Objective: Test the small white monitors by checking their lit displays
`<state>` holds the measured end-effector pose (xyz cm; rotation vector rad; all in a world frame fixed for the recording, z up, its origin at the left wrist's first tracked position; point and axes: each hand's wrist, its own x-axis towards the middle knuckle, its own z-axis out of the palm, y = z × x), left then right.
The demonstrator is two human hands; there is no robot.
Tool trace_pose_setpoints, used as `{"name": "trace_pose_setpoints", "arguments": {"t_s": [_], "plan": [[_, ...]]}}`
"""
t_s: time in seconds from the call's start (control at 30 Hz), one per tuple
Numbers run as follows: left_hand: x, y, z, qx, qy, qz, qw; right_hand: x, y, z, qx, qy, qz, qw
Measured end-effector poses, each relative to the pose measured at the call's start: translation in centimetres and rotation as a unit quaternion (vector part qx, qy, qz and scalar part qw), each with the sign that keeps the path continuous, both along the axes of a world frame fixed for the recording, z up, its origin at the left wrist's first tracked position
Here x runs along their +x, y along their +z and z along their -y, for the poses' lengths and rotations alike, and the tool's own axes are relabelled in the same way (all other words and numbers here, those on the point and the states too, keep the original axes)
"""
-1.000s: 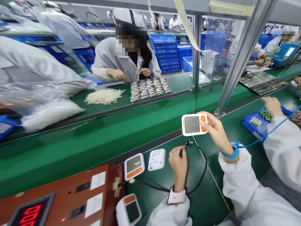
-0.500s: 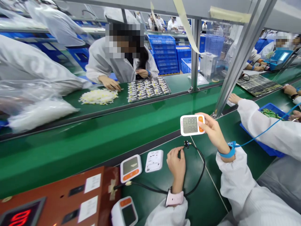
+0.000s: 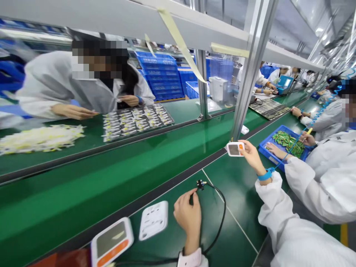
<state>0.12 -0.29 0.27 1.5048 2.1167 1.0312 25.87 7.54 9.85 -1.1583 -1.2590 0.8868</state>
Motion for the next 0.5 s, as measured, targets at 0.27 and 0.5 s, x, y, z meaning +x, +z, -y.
{"name": "trace_pose_setpoints", "arguments": {"t_s": [0.27, 0.5], "plan": [[0.1, 0.3, -0.1, -0.007, 0.003, -0.005, 1.0, 4.8, -3.0, 3.3, -0.013, -0.114, 0.02, 0.993], [0.1, 0.6, 0.0, -0.019, 0.003, -0.006, 1.0, 10.2, -1.0, 2.0, 0.013, -0.374, 0.225, 0.9]]}}
